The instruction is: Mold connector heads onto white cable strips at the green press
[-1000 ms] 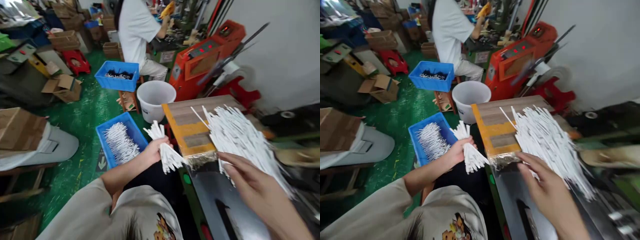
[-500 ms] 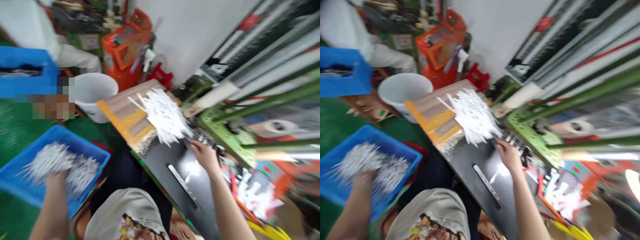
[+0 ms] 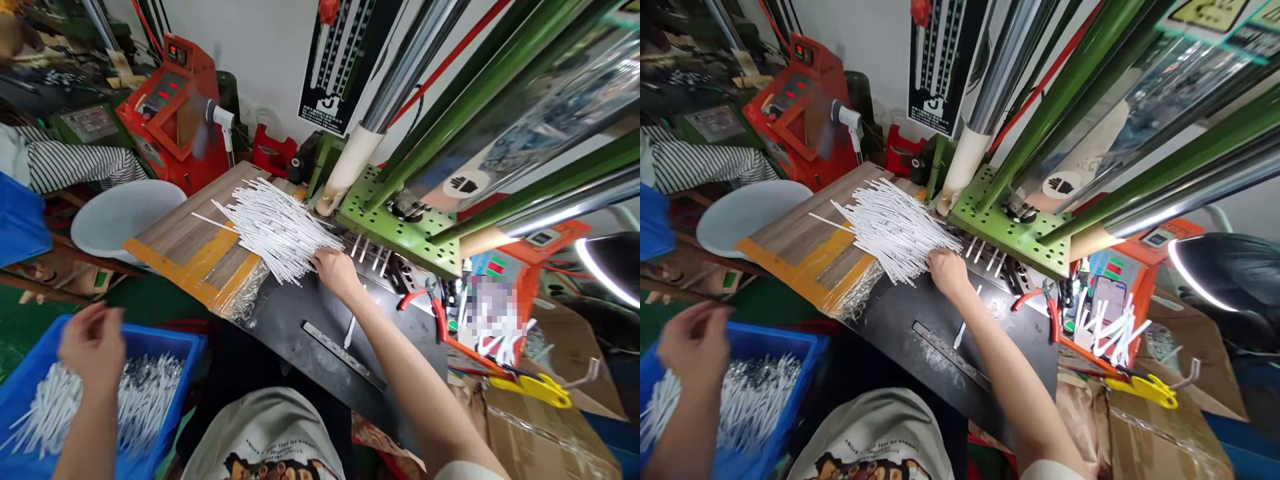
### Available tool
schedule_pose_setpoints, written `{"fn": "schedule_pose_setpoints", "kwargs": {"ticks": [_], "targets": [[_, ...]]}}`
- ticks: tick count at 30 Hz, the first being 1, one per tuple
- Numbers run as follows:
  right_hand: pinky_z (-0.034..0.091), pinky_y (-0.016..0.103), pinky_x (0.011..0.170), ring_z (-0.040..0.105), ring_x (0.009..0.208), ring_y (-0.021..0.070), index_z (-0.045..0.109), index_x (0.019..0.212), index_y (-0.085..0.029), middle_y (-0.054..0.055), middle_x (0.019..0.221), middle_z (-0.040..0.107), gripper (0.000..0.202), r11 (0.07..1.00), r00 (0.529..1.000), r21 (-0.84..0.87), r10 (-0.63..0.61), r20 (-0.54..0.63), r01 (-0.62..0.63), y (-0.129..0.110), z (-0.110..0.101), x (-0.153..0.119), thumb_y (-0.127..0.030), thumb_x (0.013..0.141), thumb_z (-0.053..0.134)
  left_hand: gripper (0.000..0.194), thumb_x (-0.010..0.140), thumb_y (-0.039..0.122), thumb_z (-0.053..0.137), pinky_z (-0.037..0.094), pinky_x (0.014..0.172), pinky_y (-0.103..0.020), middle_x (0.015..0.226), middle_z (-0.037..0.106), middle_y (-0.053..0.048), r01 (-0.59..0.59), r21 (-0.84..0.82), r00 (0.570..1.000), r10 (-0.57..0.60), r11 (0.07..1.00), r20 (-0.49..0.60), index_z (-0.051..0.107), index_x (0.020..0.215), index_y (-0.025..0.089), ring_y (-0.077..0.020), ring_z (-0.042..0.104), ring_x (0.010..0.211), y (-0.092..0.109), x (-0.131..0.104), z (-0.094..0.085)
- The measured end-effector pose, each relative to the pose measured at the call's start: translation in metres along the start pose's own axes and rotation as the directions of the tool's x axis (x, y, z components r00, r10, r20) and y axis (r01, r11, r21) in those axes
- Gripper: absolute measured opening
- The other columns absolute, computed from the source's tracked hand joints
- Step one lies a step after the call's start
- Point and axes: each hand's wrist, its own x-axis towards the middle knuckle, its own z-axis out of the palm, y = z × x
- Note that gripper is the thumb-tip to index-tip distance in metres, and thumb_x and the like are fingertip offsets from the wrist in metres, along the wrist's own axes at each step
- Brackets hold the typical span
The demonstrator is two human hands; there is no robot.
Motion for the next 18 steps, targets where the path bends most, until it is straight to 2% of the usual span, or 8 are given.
{"fn": "schedule_pose_setpoints", "kwargs": {"ticks": [2, 3, 4, 6, 8, 10, 14, 18], "targets": [[0.042, 0.027, 0.072, 0.065, 0.09, 0.0208, 0.068, 0.092, -0.017, 0.01, 0.096, 0.069, 0.026, 1.0, 1.0, -0.007, -0.001, 0.02, 0.001, -0.009, -0.004, -0.005, -0.023, 0.098, 0.043, 0.017, 0.094, 0.032, 0.053, 0.052, 0.07, -0.033, 0.082, 0.073, 0.003, -0.128, 0.046, 0.984, 0.132, 0.991, -0.115, 0.069, 0.093, 0.026, -0.0187, 0.069, 0.075, 0.015, 0.024, 0.022], [0.041, 0.026, 0.072, 0.065, 0.089, 0.0203, 0.068, 0.092, -0.017, 0.009, 0.095, 0.069, 0.026, 1.0, 0.999, -0.008, -0.007, 0.032, 0.007, -0.013, -0.006, -0.009, -0.022, 0.098, 0.043, 0.013, 0.091, 0.032, 0.059, 0.053, 0.076, -0.032, 0.09, 0.074, 0.002, -0.211, 0.043, 0.976, 0.213, 0.976, -0.049, 0.07, 0.095, 0.026, -0.018, 0.069, 0.081, 0.026, 0.038, 0.037], [0.041, 0.026, 0.072, 0.065, 0.089, 0.0198, 0.068, 0.092, -0.017, 0.009, 0.095, 0.069, 0.025, 1.0, 0.999, -0.007, -0.018, 0.044, 0.018, -0.017, -0.008, -0.014, -0.022, 0.098, 0.043, 0.012, 0.091, 0.031, 0.06, 0.052, 0.082, -0.031, 0.095, 0.073, 0.001, -0.301, 0.018, 0.951, 0.299, 0.953, 0.085, 0.071, 0.095, 0.026, -0.0175, 0.068, 0.087, 0.037, 0.051, 0.053], [0.042, 0.026, 0.073, 0.065, 0.091, 0.0186, 0.067, 0.093, -0.018, 0.008, 0.096, 0.069, 0.024, 0.998, 0.996, 0.004, -0.055, 0.068, 0.055, -0.025, -0.008, -0.025, -0.024, 0.099, 0.045, 0.019, 0.096, 0.023, 0.051, 0.048, 0.088, -0.034, 0.1, 0.071, -0.004, -0.522, -0.018, 0.797, 0.495, 0.853, 0.345, 0.07, 0.099, 0.024, -0.0198, 0.064, 0.098, 0.06, 0.078, 0.087], [0.042, 0.025, 0.075, 0.065, 0.092, 0.0181, 0.066, 0.093, -0.02, 0.006, 0.097, 0.069, 0.022, 0.996, 0.992, 0.021, -0.091, 0.087, 0.089, -0.034, -0.005, -0.033, -0.029, 0.099, 0.047, 0.021, 0.096, 0.019, 0.048, 0.044, 0.086, -0.036, 0.098, 0.069, -0.008, -0.654, -0.027, 0.66, 0.588, 0.756, 0.467, 0.069, 0.098, 0.021, -0.0229, 0.061, 0.099, 0.076, 0.099, 0.118], [0.044, 0.026, 0.076, 0.064, 0.093, 0.0188, 0.066, 0.095, -0.019, 0.007, 0.099, 0.068, 0.021, 0.995, 0.991, 0.033, -0.093, 0.097, 0.09, -0.043, 0.0, -0.038, -0.03, 0.099, 0.049, 0.017, 0.095, 0.019, 0.051, 0.042, 0.082, -0.036, 0.092, 0.067, -0.008, -0.716, -0.029, 0.59, 0.626, 0.698, 0.51, 0.067, 0.09, 0.02, -0.0237, 0.058, 0.095, 0.083, 0.113, 0.14], [0.045, 0.029, 0.076, 0.062, 0.095, 0.0219, 0.063, 0.104, -0.016, 0.011, 0.104, 0.064, 0.023, 0.999, 0.995, 0.041, 0.004, 0.098, -0.008, -0.044, 0.007, -0.042, -0.021, 0.1, 0.041, 0.018, 0.096, 0.019, 0.049, 0.038, 0.078, -0.036, 0.085, 0.062, -0.007, -0.815, 0.006, 0.481, 0.671, 0.579, 0.564, 0.061, 0.083, 0.019, -0.0233, 0.055, 0.089, 0.082, 0.125, 0.158], [0.044, 0.031, 0.075, 0.06, 0.093, 0.0244, 0.059, 0.106, -0.013, 0.013, 0.104, 0.062, 0.023, 0.993, 0.986, 0.021, 0.114, 0.119, -0.117, -0.015, -0.004, -0.074, -0.009, 0.095, 0.039, 0.021, 0.098, 0.015, 0.04, 0.035, 0.08, -0.037, 0.092, 0.063, -0.007, -0.869, 0.016, 0.413, 0.709, 0.494, 0.572, 0.058, 0.089, 0.019, -0.0228, 0.055, 0.091, 0.091, 0.128, 0.162]]}}
